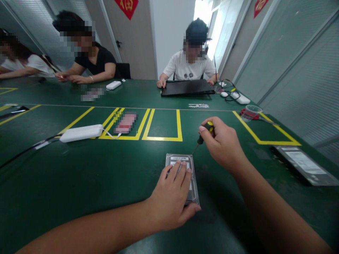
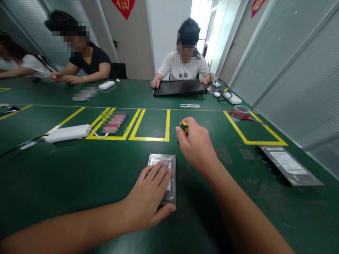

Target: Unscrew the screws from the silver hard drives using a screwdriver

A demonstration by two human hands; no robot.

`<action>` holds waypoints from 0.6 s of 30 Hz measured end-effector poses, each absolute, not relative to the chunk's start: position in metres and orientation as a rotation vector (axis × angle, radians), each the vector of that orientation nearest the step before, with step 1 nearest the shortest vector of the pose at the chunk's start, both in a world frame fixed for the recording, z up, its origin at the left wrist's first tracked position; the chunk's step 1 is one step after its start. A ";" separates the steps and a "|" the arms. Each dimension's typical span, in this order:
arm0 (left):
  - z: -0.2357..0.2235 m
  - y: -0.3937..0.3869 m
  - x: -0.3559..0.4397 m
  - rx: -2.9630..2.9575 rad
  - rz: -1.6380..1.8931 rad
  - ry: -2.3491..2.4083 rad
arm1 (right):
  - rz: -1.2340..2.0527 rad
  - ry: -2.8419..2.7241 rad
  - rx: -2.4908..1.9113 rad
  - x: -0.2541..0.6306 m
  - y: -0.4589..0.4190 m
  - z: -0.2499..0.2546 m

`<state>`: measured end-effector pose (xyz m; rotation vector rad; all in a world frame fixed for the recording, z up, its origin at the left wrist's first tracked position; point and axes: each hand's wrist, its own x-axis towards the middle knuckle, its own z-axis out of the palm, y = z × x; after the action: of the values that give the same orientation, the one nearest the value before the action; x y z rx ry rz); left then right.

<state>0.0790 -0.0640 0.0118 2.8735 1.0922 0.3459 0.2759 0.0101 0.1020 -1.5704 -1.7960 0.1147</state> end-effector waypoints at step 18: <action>0.010 -0.064 0.078 2.854 0.345 1.091 | 0.133 -1.767 -1.573 0.279 0.016 0.095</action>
<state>0.0777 -0.0635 0.0097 2.8537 1.0906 0.3454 0.2789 0.0158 0.0953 -1.5727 -1.7672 0.1327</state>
